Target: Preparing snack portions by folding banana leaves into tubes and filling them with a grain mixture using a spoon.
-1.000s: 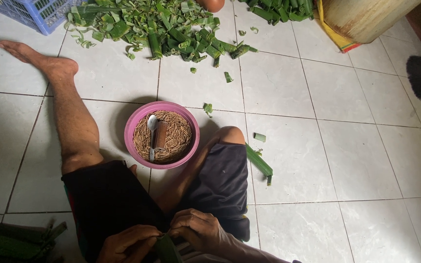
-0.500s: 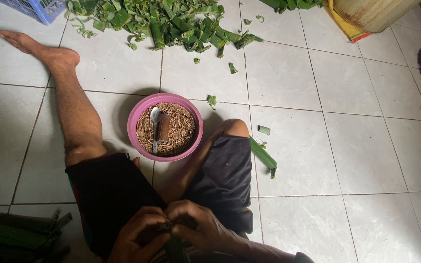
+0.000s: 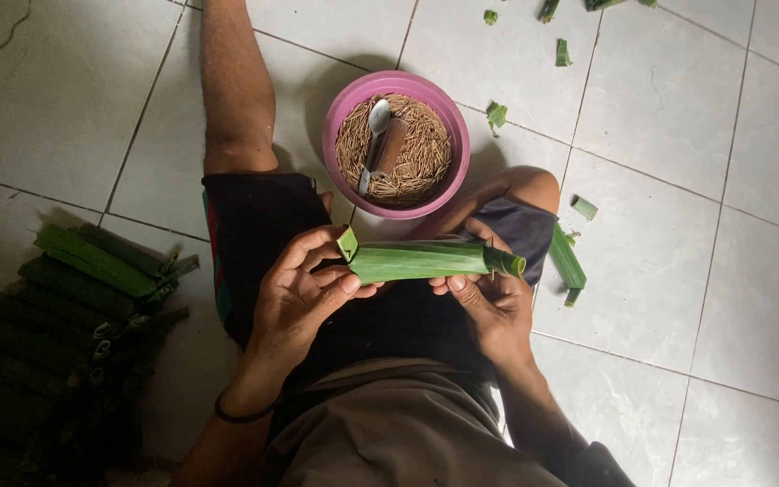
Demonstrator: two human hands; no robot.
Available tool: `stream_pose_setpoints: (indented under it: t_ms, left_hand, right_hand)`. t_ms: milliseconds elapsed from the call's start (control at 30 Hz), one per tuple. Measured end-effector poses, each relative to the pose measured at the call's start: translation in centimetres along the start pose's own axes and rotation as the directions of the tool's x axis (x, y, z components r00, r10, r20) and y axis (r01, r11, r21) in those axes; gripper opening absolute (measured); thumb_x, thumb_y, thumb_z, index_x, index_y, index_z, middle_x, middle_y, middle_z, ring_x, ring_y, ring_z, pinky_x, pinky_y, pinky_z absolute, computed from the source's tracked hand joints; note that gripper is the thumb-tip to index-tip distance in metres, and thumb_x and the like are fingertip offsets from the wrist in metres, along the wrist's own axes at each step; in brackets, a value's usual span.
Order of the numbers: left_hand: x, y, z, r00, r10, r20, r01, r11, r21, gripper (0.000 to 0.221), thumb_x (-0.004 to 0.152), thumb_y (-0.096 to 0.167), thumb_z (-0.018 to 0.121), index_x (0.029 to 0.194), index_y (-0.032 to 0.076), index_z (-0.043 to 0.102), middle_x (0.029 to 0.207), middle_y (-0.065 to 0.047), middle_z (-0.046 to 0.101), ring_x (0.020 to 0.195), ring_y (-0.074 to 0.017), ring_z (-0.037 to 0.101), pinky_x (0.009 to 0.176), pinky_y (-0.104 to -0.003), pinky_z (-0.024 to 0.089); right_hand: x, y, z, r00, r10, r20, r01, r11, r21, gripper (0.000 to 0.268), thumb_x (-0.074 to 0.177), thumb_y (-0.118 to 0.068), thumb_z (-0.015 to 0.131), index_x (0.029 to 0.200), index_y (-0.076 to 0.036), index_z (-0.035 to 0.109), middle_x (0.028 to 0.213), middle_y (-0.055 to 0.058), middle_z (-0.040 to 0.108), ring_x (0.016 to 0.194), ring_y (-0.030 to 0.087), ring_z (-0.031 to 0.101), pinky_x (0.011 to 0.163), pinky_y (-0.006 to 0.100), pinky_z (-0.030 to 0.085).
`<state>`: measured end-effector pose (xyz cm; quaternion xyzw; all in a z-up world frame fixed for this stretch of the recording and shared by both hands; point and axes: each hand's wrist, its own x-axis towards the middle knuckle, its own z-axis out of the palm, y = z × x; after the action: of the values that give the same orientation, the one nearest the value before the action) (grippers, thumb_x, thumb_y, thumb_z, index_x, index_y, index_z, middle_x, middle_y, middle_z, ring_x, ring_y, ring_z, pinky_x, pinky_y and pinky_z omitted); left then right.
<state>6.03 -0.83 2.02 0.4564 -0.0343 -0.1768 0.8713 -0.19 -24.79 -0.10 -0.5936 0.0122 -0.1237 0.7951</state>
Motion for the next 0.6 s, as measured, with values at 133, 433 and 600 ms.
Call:
stream_pose_setpoints:
  t_ms: [133, 433, 600]
  left_hand:
    - [0.1, -0.1, -0.4, 0.999, 0.004, 0.045, -0.003, 1.0, -0.021, 0.065, 0.092, -0.005, 0.071, 0.15, -0.01, 0.043, 0.116, -0.022, 0.058, 0.101, -0.0412, 0.077, 0.085, -0.058, 0.07]
    - [-0.4, -0.9, -0.7, 0.994, -0.093, 0.054, 0.097, 0.992, -0.077, 0.048, 0.095, 0.007, 0.071, 0.135, -0.012, 0.054, 0.111, -0.023, 0.062, 0.096, -0.041, 0.079, 0.082, -0.053, 0.072]
    - [0.3, -2.4, -0.6, 0.998, -0.055, 0.002, 0.055, 0.997, -0.058, 0.054, 0.09, 0.006, 0.078, 0.133, -0.011, 0.052, 0.109, -0.024, 0.063, 0.091, -0.0373, 0.079, 0.08, -0.049, 0.072]
  right_hand:
    - [0.2, 0.0, 0.2, 1.0, -0.018, 0.018, 0.019, 1.0, -0.011, 0.063, 0.099, 0.006, 0.062, 0.156, 0.01, 0.037, 0.102, 0.03, 0.072, 0.09, 0.03, 0.077, 0.076, 0.037, 0.069]
    - [-0.1, 0.3, 0.4, 1.0, 0.012, 0.012, -0.012, 1.0, -0.006, 0.061, 0.099, 0.004, 0.062, 0.155, 0.01, 0.039, 0.1, 0.032, 0.074, 0.087, 0.032, 0.077, 0.072, 0.039, 0.07]
    - [0.2, 0.4, 0.8, 1.0, 0.009, 0.01, -0.009, 1.0, -0.014, 0.06, 0.099, 0.005, 0.063, 0.154, 0.01, 0.041, 0.101, 0.032, 0.073, 0.089, 0.033, 0.077, 0.073, 0.04, 0.07]
